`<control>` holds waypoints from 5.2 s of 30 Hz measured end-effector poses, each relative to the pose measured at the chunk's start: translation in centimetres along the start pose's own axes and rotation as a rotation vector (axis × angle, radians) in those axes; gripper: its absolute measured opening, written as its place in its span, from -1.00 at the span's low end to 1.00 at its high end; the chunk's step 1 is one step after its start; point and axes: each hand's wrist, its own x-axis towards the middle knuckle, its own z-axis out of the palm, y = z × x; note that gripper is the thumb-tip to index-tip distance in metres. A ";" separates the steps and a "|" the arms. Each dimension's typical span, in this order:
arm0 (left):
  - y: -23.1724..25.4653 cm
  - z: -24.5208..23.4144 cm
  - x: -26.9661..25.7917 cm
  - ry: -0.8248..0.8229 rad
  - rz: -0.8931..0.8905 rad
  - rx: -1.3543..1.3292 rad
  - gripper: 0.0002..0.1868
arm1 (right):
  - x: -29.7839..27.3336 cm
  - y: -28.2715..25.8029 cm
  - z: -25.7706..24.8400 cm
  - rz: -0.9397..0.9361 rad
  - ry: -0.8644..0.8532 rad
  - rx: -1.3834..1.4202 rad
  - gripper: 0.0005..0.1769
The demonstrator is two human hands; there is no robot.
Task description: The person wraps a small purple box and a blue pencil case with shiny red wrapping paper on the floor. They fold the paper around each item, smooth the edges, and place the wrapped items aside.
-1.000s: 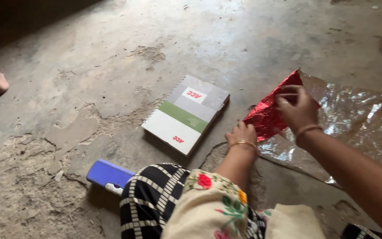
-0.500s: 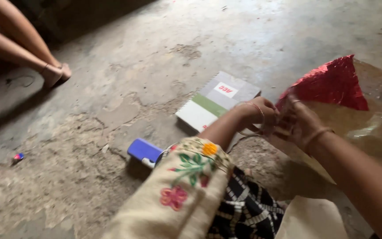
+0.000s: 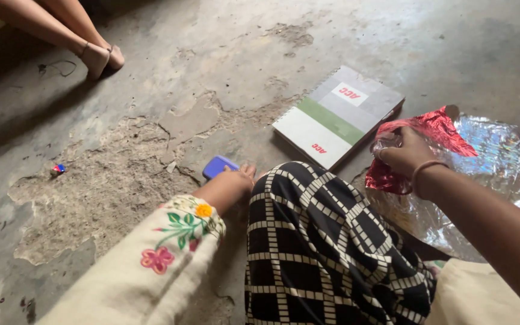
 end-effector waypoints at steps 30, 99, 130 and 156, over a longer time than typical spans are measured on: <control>45.2 -8.3 19.9 0.288 0.469 -0.333 0.04 | -9.7 12.0 -6.0 -0.258 -0.154 -0.583 -0.26; 40.6 -2.2 23.0 -0.178 -0.049 -0.110 0.11 | -15.9 12.3 -17.1 0.097 -0.346 -0.665 0.28; 35.2 -1.8 26.3 0.160 -0.804 -0.911 0.03 | -12.7 17.1 -19.1 0.209 0.081 -0.259 0.30; 36.4 -3.7 25.8 -0.051 -0.158 -0.074 0.22 | -11.8 20.1 -17.8 0.263 -0.010 -0.544 0.15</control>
